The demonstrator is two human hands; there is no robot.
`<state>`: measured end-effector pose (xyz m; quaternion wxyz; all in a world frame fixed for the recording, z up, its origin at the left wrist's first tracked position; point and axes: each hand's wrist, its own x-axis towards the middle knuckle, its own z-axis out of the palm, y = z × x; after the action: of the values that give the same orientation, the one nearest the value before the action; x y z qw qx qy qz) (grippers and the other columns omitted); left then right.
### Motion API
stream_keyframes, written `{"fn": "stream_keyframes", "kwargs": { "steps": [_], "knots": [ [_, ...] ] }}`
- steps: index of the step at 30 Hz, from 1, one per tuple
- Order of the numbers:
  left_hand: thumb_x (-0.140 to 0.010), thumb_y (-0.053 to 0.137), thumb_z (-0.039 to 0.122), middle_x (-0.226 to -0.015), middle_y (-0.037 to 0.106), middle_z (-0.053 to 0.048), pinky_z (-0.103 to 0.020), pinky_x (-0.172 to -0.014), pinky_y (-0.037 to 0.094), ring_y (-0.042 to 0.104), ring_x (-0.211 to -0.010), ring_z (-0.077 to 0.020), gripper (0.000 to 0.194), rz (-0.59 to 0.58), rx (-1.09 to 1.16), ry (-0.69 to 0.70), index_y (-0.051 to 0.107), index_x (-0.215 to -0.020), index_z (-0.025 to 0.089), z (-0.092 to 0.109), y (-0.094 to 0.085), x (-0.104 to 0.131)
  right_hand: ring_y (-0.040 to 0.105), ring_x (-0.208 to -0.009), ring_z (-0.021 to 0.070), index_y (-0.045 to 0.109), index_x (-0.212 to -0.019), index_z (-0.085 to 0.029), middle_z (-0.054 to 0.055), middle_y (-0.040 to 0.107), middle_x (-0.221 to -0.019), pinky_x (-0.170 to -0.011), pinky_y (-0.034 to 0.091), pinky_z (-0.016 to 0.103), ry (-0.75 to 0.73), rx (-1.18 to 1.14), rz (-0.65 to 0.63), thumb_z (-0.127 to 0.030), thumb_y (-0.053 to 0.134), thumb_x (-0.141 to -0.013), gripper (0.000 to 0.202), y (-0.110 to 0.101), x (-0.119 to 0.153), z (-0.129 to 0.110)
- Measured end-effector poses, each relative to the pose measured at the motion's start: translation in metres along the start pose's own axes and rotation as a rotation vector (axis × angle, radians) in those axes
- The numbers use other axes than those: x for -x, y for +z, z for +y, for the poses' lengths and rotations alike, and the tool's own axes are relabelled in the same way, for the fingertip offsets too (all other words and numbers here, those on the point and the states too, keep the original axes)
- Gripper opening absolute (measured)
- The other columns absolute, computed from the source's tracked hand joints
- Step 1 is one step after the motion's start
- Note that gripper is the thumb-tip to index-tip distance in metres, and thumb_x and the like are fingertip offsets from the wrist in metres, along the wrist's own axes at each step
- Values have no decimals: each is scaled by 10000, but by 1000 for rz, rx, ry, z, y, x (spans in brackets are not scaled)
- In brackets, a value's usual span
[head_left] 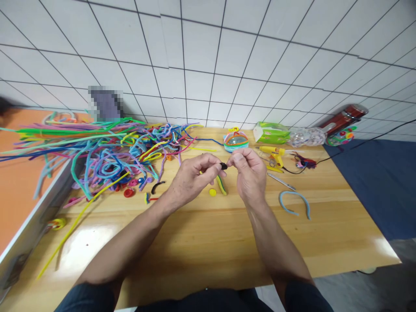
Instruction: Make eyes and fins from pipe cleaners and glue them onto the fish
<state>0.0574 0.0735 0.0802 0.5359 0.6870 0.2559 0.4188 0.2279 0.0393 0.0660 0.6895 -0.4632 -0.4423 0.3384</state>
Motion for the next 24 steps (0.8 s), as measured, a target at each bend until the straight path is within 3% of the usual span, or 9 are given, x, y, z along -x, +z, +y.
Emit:
{"fn": "stream_keyframes", "kwargs": {
  "steps": [9,17,24],
  "knots": [
    [-1002,662,326,-823,834,-47,-213,-554,530,631,-554,-101,195,-2,-17,-10,714,-890,174,4,0,-2,565,-682,154,549,-758,-248,-32,567,-694,-713,493,329,-8,-26,-4,-601,714,-992,453,2,-2,-1],
    [-1023,655,329,-838,837,-40,-210,-581,540,642,-584,-105,175,14,16,16,712,-943,184,-2,0,-1,641,-806,172,731,-1007,-261,-12,681,-848,-799,547,337,-30,38,-52,-501,780,-943,254,-2,1,-1],
    [-1017,679,343,-789,802,-22,-209,-577,511,644,-569,-101,178,51,30,17,726,-960,180,-4,0,0,658,-877,191,722,-1055,-258,13,707,-953,-844,565,367,-108,168,-158,-404,746,-946,185,1,11,-9]
  ]
}}
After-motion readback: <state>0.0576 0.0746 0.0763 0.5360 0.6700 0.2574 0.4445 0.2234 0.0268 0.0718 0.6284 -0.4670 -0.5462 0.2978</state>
